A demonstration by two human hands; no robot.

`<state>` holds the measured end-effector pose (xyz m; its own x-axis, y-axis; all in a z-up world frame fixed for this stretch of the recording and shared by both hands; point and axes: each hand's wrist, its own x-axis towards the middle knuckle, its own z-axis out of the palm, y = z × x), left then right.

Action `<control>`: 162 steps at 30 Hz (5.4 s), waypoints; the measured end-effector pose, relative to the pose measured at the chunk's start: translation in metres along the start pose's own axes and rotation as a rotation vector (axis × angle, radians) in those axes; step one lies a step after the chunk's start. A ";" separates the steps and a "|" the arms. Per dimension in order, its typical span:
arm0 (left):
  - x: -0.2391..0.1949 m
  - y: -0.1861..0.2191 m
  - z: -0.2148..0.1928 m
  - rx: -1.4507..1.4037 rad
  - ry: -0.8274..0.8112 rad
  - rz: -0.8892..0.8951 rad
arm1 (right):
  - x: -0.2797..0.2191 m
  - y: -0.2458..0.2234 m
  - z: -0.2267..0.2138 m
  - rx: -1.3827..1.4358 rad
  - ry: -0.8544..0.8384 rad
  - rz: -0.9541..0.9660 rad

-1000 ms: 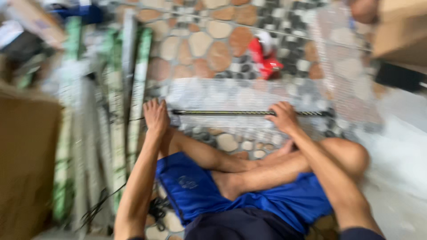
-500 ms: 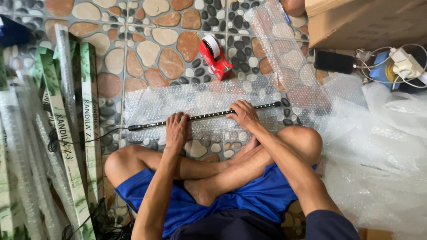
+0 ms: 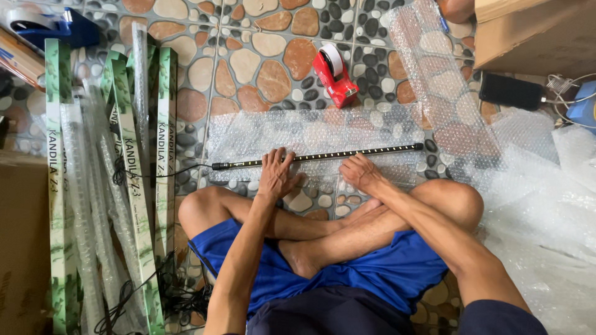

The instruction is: The person sits on the floor and repeatedly unpacks long LED light strips from green and white boxes, wraps each strip in bubble wrap, and secures it with tape. The wrapped items are then placed into a cardboard box.

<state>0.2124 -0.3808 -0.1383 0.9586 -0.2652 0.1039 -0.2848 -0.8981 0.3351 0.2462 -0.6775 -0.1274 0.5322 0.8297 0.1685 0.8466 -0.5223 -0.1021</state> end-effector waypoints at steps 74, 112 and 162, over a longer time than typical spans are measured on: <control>-0.074 -0.001 -0.142 -0.090 -0.300 -0.339 | 0.138 0.094 -0.035 -0.021 0.622 0.367; -0.046 0.045 -0.127 -1.452 -0.402 -0.571 | 0.137 0.063 -0.051 1.128 0.671 0.883; 0.109 0.042 -0.116 -1.831 0.171 -0.829 | 0.125 0.136 -0.063 0.368 0.159 0.918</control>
<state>0.3045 -0.4066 -0.0043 0.8558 0.0735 -0.5121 0.3658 0.6140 0.6994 0.4279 -0.6572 -0.0581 0.9964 0.0853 -0.0013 0.0705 -0.8314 -0.5511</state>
